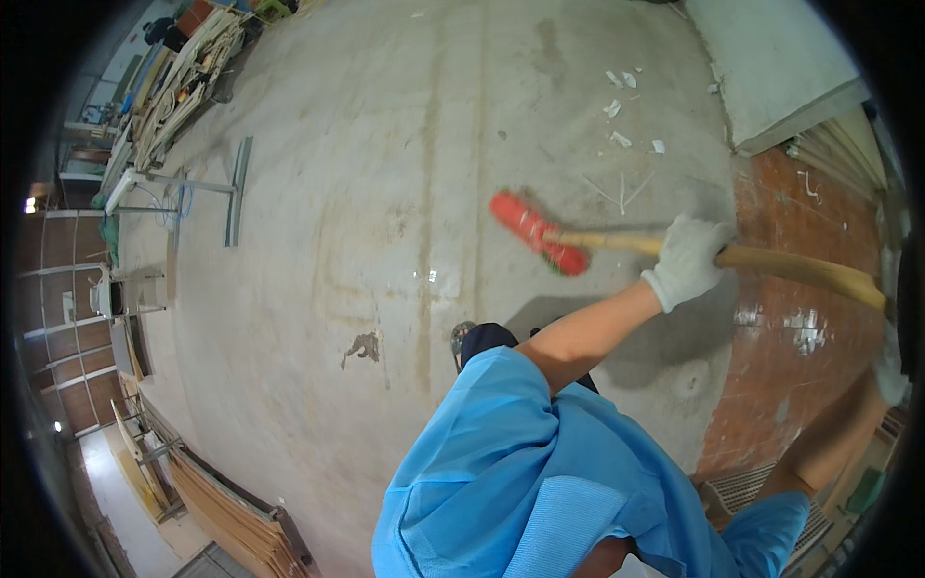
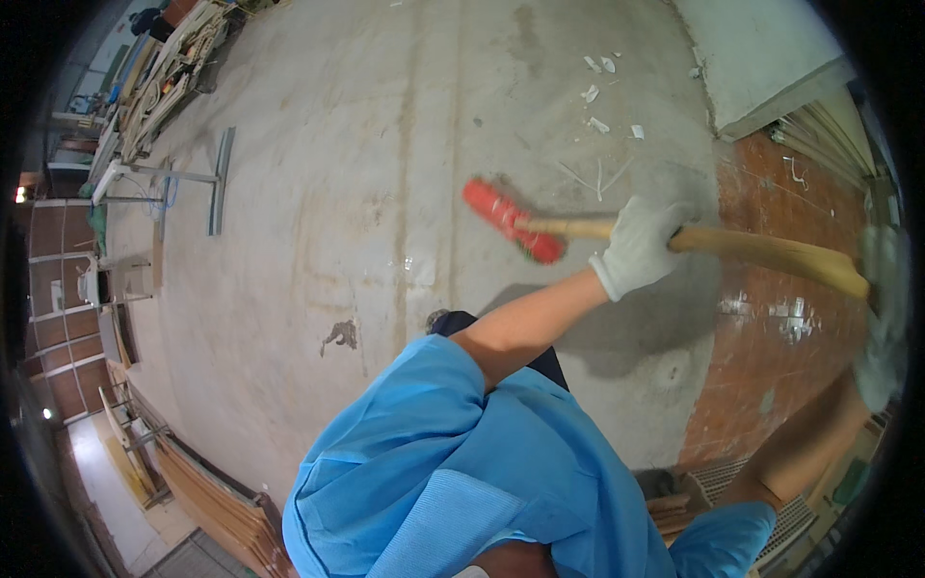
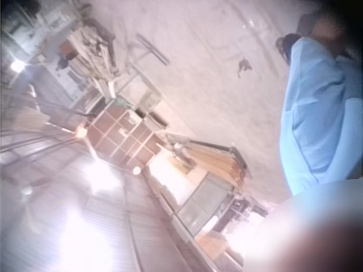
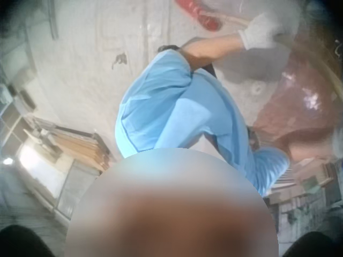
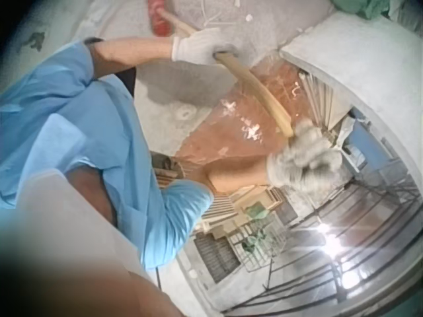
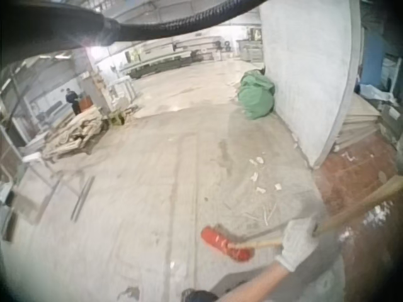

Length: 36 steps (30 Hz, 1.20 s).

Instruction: The person sweeps a concrete floor with a red broom, gathering debris and paper scraps into a pile. They then pick up the debris by hand and place it into a green bag. The person continues sweeping different areas of the floor.

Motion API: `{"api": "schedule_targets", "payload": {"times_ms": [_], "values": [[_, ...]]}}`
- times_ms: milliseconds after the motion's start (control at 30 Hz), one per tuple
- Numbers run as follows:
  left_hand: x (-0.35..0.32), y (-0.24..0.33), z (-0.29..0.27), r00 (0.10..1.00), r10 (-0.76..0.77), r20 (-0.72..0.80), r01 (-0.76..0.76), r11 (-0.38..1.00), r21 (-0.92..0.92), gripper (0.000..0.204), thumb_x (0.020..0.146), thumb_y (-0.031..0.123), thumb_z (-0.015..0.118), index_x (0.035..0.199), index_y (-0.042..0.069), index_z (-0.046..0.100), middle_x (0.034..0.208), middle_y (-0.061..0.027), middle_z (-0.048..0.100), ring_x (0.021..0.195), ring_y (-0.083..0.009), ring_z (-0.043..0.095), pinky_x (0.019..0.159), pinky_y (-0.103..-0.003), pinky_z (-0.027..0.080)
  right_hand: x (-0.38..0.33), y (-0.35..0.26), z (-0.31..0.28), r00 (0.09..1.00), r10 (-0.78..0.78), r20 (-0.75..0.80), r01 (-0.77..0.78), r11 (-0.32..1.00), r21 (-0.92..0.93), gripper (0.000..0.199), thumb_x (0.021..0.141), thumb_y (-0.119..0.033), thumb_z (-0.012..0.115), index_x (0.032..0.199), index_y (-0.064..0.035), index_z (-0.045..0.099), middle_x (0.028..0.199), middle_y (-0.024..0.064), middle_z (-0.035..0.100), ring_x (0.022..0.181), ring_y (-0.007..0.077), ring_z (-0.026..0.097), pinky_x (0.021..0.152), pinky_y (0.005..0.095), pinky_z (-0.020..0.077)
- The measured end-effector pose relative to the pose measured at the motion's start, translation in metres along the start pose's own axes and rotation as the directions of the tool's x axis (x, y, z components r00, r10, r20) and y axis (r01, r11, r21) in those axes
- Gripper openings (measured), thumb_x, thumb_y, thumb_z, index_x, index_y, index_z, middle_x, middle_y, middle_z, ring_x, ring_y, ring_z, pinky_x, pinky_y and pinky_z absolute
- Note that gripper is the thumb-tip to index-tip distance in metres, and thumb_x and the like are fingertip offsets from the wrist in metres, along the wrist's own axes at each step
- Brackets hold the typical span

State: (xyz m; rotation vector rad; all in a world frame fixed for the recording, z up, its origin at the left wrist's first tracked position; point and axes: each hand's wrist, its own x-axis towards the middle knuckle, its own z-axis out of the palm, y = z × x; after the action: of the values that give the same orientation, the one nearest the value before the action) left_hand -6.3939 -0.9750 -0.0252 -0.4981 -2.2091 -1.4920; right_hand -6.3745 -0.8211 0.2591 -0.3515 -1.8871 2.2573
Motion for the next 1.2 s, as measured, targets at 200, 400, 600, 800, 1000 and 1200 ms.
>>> {"api": "schedule_targets", "payload": {"times_ms": [200,400,600,800,1000,1200], "values": [[0.002,-0.074,0.029,0.966,-0.235,0.105,0.244,0.966,-0.084,0.019,0.073,0.011,0.065,0.092,0.012,0.064,0.087,-0.0128,0.066,0.084,-0.0341,0.062,0.075,-0.045,0.045,0.088,0.078,0.011,0.687,-0.139,0.713,0.260,0.964,-0.062,0.029,0.104,-0.024,0.038,0.077,-0.0140,0.041,0.060,-0.0027,0.034,0.054,0.0089,0.036,0.060,0.0286,0.0339],[0.112,-0.184,0.034,0.977,-0.212,0.007,0.210,0.962,-0.177,0.012,0.073,0.012,0.065,0.085,0.012,0.064,0.079,-0.0126,0.064,0.080,-0.0347,0.062,0.071,-0.044,0.047,0.132,0.126,0.051,0.699,-0.058,0.713,0.506,0.744,-0.436,0.021,0.100,-0.020,0.040,0.093,-0.0034,0.050,0.091,0.0088,0.050,0.081,0.0180,0.051,0.083,0.0317,0.0440],[0.185,-0.164,-0.081,0.995,0.038,0.092,-0.041,0.999,0.028,0.015,0.069,0.013,0.070,0.082,0.014,0.061,0.074,-0.0091,0.061,0.076,-0.0310,0.062,0.070,-0.042,0.046,0.147,0.096,0.077,0.802,-0.192,0.566,0.541,0.635,-0.551,0.016,0.100,-0.019,0.043,0.102,-0.0041,0.049,0.097,0.0083,0.052,0.086,0.0173,0.052,0.087,0.0328,0.0441],[0.148,-0.207,-0.213,0.908,-0.364,0.207,0.318,0.921,0.227,0.039,0.071,0.024,0.071,0.109,0.017,0.062,0.084,-0.0092,0.066,0.085,-0.0305,0.064,0.083,-0.044,0.045,0.204,0.165,0.145,0.852,-0.328,0.409,0.502,0.732,-0.460,0.018,0.099,-0.017,0.045,0.112,-0.0047,0.048,0.102,0.0077,0.053,0.090,0.0166,0.054,0.090,0.0340,0.0442],[0.026,-0.352,-0.325,0.557,-0.815,0.157,0.620,0.534,0.575,0.038,0.076,0.033,0.072,0.110,0.016,0.067,0.095,-0.0118,0.070,0.090,-0.0296,0.067,0.083,-0.039,0.050,0.219,0.390,0.289,0.717,0.015,0.697,0.155,0.971,-0.181,0.024,0.099,-0.015,0.048,0.121,-0.0053,0.047,0.107,0.0072,0.055,0.094,0.0159,0.056,0.094,0.0351,0.0442],[0.113,-0.413,-0.216,0.477,-0.835,0.273,0.675,0.547,0.495,0.045,0.078,0.032,0.070,0.120,0.017,0.064,0.105,-0.0140,0.069,0.097,-0.0317,0.065,0.086,-0.041,0.050,0.349,0.338,0.266,0.891,0.192,0.411,-0.067,0.952,-0.299,0.020,0.099,-0.015,0.049,0.111,-0.0017,0.058,0.097,0.0075,0.061,0.093,0.0171,0.058,0.092,0.0347,0.0455]]}}
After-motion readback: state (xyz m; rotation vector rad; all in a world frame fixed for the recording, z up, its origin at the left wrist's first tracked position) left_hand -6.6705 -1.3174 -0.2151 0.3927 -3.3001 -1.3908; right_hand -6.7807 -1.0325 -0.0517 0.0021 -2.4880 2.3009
